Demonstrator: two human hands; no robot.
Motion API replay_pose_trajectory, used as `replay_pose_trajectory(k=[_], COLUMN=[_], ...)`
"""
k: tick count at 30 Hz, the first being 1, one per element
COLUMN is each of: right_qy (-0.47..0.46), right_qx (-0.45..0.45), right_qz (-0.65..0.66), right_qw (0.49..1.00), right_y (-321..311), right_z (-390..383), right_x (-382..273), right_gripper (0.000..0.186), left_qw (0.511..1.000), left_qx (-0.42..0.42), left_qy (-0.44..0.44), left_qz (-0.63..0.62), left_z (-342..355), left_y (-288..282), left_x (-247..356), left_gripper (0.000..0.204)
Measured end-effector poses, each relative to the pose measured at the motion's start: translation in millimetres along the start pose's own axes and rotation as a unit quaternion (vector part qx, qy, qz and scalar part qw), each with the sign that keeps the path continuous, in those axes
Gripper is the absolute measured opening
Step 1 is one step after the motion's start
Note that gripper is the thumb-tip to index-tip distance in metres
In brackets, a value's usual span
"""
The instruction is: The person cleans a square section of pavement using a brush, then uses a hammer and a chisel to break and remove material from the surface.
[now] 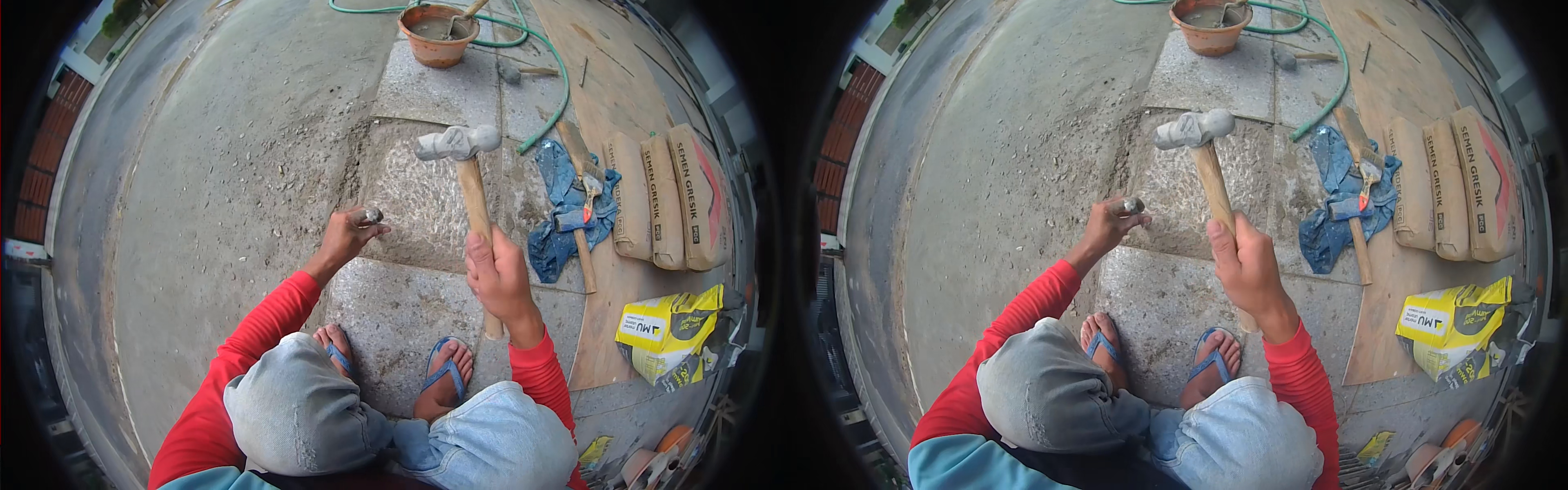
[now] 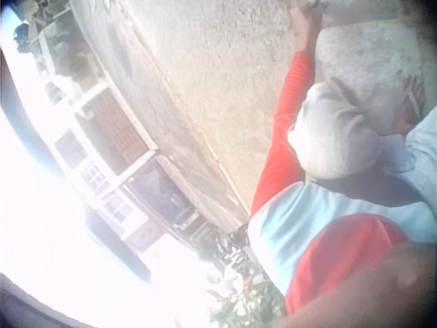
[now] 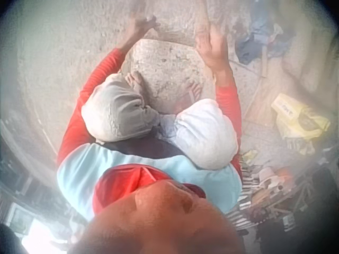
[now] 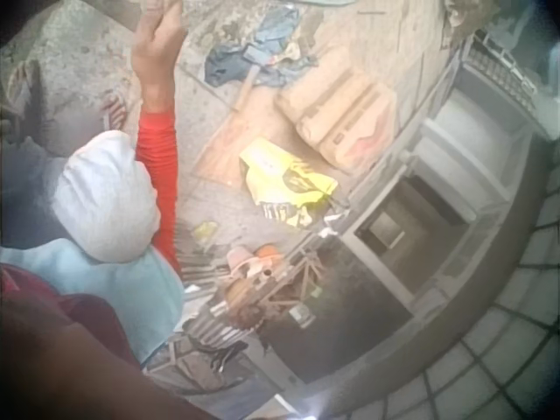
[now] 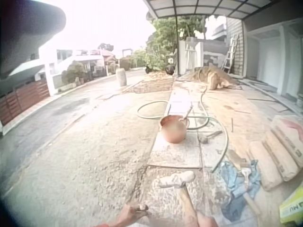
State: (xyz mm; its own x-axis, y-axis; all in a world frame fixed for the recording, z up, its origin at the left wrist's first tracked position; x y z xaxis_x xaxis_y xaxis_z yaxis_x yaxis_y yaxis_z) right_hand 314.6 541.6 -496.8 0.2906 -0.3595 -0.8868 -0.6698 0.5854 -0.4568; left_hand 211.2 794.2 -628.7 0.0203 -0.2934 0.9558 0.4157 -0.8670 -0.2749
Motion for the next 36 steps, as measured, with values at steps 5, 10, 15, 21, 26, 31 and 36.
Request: replay_pose_trajectory(k=[5, 10, 15, 21, 26, 31, 36], right_qy=[-0.137, -0.034, -0.022, -0.124, -0.19, -0.01, 0.002], right_qx=[0.108, -0.041, -0.07, 0.071, 0.072, -0.086, 0.015], right_qz=[0.183, -0.252, -0.161, 0.152, -0.003, -0.188, 0.056], right_qw=[0.967, 0.966, 0.984, 0.978, 0.979, 0.978, 0.998], right_y=[-37, 55, 43, -34, 27, 63, -19], right_z=[-3, 2, -5, -4, 2, 4, -1], right_x=[-66, 9, 25, -69, -30, 47, -30], right_gripper=[0.035, 0.037, 0.037, 0.04, 0.039, 0.04, 0.04], left_qw=[1.0, 1.0, 1.0, 0.999, 0.999, 0.999, 1.0], left_qx=[-0.014, -0.016, 0.0, -0.006, -0.012, 0.02, 0.018], left_qy=[-0.009, 0.015, 0.011, -0.022, 0.019, -0.018, -0.001], left_qz=[0.01, -0.012, 0.028, 0.026, 0.039, 0.027, 0.022], left_z=[2, 2, 1, 4, 0, -2, -1], left_y=[4, 6, -3, -8, -4, -14, -15], left_x=[-2, 5, 2, -14, -4, 1, 1], left_gripper=[0.022, 0.025, 0.027, 0.026, 0.027, 0.025, 0.024])
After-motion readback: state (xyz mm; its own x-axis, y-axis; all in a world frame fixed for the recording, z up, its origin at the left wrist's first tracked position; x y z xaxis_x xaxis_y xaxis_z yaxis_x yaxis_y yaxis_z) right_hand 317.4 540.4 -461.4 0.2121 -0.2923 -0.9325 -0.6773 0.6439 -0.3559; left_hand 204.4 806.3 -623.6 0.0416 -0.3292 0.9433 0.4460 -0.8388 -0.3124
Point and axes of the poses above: each hand's wrist, its own z-axis towards the middle knuckle, its own y-axis out of the palm, x = y × z, the point moved 8 cm from there along z, towards the middle knuckle, and after that the axes turned 14 degrees about -z, right-handed, at the moved point
